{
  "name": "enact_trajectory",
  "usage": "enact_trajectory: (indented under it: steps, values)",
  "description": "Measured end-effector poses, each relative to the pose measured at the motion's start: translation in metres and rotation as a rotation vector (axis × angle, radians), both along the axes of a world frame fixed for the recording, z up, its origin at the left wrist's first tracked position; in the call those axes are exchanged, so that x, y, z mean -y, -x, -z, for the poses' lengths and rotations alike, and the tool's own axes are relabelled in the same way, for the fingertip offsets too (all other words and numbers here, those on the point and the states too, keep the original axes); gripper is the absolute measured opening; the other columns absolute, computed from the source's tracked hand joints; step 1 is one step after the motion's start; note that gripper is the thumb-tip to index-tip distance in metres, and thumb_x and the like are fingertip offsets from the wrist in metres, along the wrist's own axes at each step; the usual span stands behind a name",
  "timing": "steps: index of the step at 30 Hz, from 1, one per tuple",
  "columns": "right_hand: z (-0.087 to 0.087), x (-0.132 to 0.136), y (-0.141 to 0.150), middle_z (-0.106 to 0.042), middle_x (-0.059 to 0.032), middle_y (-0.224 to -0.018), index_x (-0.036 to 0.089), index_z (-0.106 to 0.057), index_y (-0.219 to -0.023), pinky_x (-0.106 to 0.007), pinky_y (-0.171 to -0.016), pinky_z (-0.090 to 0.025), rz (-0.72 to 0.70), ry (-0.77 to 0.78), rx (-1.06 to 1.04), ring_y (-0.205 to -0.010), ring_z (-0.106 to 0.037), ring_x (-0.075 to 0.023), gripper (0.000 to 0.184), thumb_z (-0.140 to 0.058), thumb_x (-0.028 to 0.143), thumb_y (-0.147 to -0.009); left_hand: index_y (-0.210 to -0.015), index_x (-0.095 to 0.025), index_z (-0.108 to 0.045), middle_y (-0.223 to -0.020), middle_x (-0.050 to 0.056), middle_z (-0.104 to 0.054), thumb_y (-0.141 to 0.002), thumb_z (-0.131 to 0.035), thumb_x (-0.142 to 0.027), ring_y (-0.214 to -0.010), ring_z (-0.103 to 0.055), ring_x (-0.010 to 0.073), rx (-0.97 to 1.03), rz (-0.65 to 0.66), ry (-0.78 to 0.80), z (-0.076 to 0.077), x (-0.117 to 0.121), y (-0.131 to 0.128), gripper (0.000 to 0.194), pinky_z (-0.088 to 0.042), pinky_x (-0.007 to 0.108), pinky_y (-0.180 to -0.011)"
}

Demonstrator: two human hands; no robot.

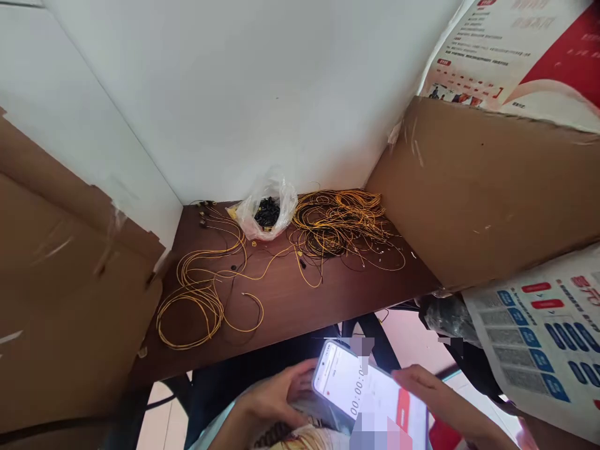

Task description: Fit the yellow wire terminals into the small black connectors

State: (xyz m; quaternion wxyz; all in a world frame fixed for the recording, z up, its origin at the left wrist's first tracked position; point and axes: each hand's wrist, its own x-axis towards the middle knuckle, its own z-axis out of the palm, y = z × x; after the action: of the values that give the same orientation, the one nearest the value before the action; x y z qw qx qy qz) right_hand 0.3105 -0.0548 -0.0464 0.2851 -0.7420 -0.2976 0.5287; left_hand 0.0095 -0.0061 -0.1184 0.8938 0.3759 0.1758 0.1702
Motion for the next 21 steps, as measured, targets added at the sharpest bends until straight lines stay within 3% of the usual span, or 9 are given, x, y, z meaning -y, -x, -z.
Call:
enact_trajectory:
  steps: [2,4,8,11,15,18,21]
  values:
    - [0.014,-0.001,0.011,-0.071,-0.0108,-0.078,0.017,-0.075,-0.07,-0.037,-0.073,-0.046,-0.075,0.051,-0.086,-0.08,-0.066,-0.0278,0.038,-0.072,0.054,-0.062,-0.136,-0.024,-0.045,-0.137,0.012,-0.051,-0.048,-0.085,-0.019,-0.134,-0.038,0.0339,0.044,-0.07,0.083,0.006,0.001,-0.001,0.097,-0.021,0.051,-0.112]
    - [0.03,-0.007,0.028,-0.071,-0.0097,-0.078,0.014,-0.075,-0.077,-0.034,-0.07,-0.046,-0.063,0.034,-0.142,-0.078,-0.066,-0.0255,0.046,-0.07,0.058,-0.063,-0.131,-0.025,-0.05,-0.136,0.011,-0.052,-0.048,-0.085,-0.02,-0.134,-0.038,0.0335,0.073,-0.192,0.172,0.011,0.001,-0.003,0.091,-0.022,0.051,-0.112]
    - [0.058,-0.027,0.068,-0.067,-0.0063,-0.062,0.009,-0.069,-0.067,-0.025,-0.057,-0.039,-0.126,-0.061,-0.34,-0.057,-0.059,-0.0165,0.056,-0.065,0.065,-0.066,-0.103,-0.024,-0.065,-0.123,0.008,-0.061,-0.06,-0.081,-0.031,-0.134,-0.039,0.0296,0.107,-0.507,0.362,0.022,-0.004,-0.003,0.046,-0.027,0.047,-0.112]
    - [0.078,-0.043,0.093,-0.059,-0.0011,-0.049,0.012,-0.064,-0.059,-0.023,-0.05,-0.034,-0.005,-0.159,-0.343,-0.047,-0.052,-0.0138,0.057,-0.063,0.069,-0.064,-0.088,-0.02,-0.067,-0.11,0.008,-0.065,-0.063,-0.08,-0.029,-0.128,-0.046,0.0275,0.103,-0.651,0.497,0.028,-0.012,-0.001,0.029,-0.028,0.044,-0.113]
    - [0.095,-0.062,0.111,-0.068,-0.0047,-0.066,0.015,-0.069,-0.072,-0.032,-0.067,-0.047,0.055,-0.285,-0.343,-0.068,-0.062,-0.0212,0.048,-0.06,0.063,-0.072,-0.085,-0.017,-0.066,-0.104,0.011,-0.066,-0.065,-0.076,-0.024,-0.119,-0.053,0.0262,-0.004,-0.7,0.535,0.031,-0.02,-0.006,0.023,-0.03,0.043,-0.112]
    - [0.101,-0.077,0.12,-0.072,-0.0088,-0.09,0.018,-0.071,-0.081,-0.038,-0.09,-0.044,0.079,-0.379,-0.241,-0.098,-0.062,-0.0257,0.04,-0.061,0.056,-0.073,-0.089,-0.019,-0.066,-0.103,0.007,-0.067,-0.063,-0.077,-0.022,-0.116,-0.056,0.0241,-0.078,-0.765,0.443,0.029,-0.02,-0.012,0.028,-0.034,0.045,-0.111]
    - [0.107,-0.09,0.132,-0.071,-0.0105,-0.099,0.018,-0.07,-0.085,-0.039,-0.093,-0.044,0.111,-0.41,-0.205,-0.101,-0.061,-0.0262,0.036,-0.063,0.05,-0.071,-0.105,-0.022,-0.064,-0.108,0.005,-0.067,-0.064,-0.077,-0.023,-0.119,-0.054,0.0234,-0.123,-0.793,0.336,0.026,-0.019,-0.014,0.043,-0.038,0.047,-0.108]
